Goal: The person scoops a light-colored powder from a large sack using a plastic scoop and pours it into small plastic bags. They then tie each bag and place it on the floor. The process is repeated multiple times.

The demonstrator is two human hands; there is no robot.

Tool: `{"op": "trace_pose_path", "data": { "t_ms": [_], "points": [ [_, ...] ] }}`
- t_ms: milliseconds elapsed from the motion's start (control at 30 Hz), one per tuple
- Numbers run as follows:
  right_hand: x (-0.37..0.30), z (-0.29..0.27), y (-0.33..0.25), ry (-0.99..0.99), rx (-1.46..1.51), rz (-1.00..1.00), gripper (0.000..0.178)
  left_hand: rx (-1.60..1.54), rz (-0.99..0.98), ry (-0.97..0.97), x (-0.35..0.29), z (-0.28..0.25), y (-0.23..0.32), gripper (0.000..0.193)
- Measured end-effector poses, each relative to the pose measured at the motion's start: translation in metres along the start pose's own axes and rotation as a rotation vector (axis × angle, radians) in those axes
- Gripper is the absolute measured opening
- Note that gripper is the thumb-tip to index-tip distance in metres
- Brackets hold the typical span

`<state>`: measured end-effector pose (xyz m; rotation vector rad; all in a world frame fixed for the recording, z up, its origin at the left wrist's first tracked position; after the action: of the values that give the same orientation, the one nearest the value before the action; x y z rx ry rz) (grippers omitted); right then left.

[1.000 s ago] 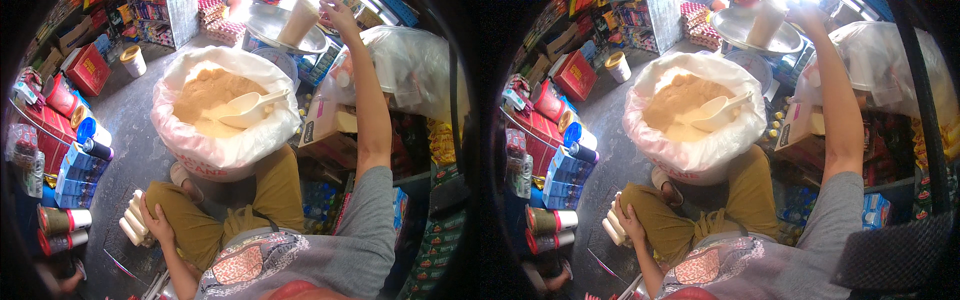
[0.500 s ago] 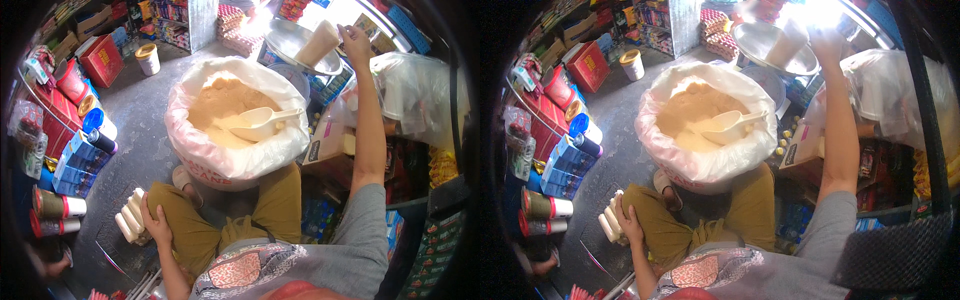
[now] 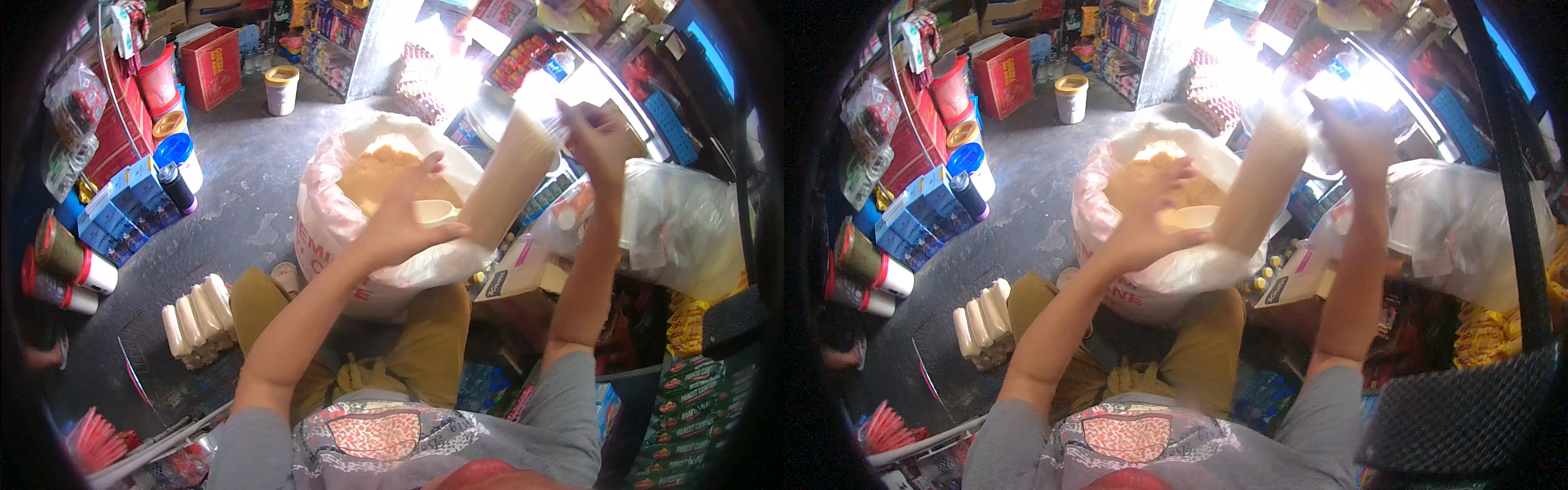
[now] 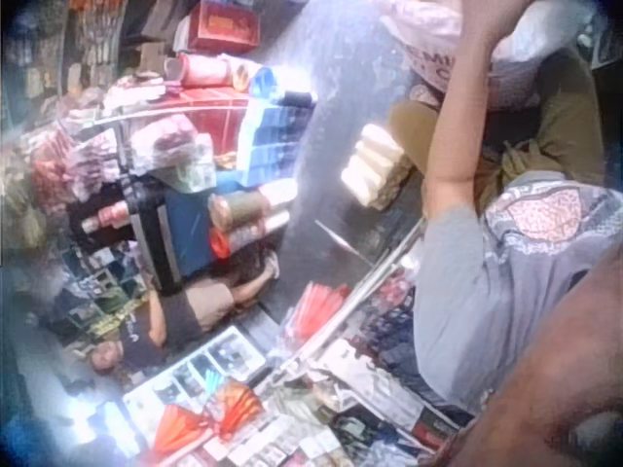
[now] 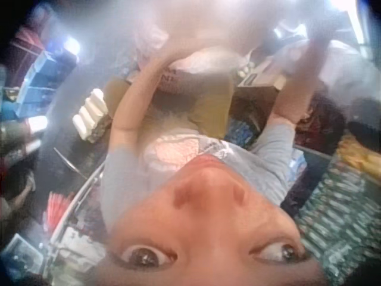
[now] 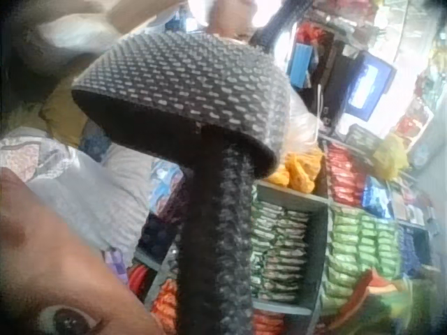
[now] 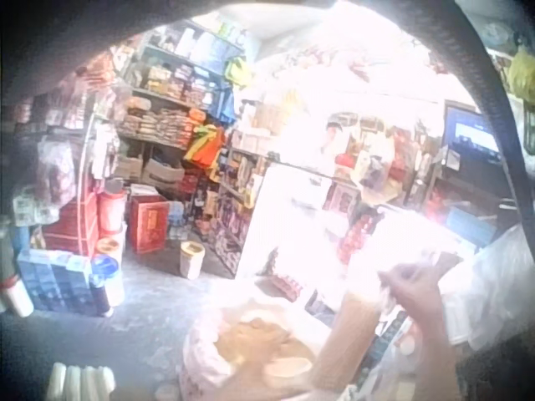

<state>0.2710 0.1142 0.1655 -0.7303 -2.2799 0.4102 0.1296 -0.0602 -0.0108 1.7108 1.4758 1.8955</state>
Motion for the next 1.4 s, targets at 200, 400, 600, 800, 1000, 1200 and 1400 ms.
{"op": "trace_pose_path", "data": {
  "t_ms": [200,400,600,800,1000,1200,1400],
  "points": [
    [-0.001,0.146,0.040,-0.434,0.241,0.268,0.031,-1.186,-0.686,-0.247,-0.018,0.036,-0.032,0.062],
    [-0.017,0.204,0.075,-0.526,0.202,0.322,0.033,-1.450,-0.838,-0.173,-0.039,0.052,-0.061,0.051],
    [-0.025,0.203,0.084,-0.398,0.165,0.173,0.035,-1.398,-0.869,-0.193,-0.043,0.058,-0.059,0.050],
    [-0.055,0.124,0.019,-0.302,0.394,0.175,0.036,-0.820,-0.590,-0.282,-0.043,0.028,-0.032,0.062],
    [-0.117,0.079,-0.054,-0.217,0.489,-0.033,0.027,-0.373,-0.355,-0.451,-0.055,-0.038,0.004,0.087],
    [-0.180,0.131,-0.077,-0.375,0.420,-0.259,0.014,-0.467,-0.342,-0.246,-0.095,-0.074,0.005,0.056],
    [-0.180,0.138,-0.095,-0.225,0.528,-0.253,0.021,-0.158,-0.239,-0.074,-0.110,-0.095,0.026,0.030]
  ]
}}
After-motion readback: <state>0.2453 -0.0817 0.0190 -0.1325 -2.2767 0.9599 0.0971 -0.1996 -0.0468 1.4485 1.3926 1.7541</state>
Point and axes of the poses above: each hand's wrist, its own x-axis towards the middle knuckle, its own z-axis out of the palm, y = z × x, the point moved 2 cm from there along x, towards the middle knuckle, and after that the axes turned 6 degrees about -y, right-handed, at the moved point
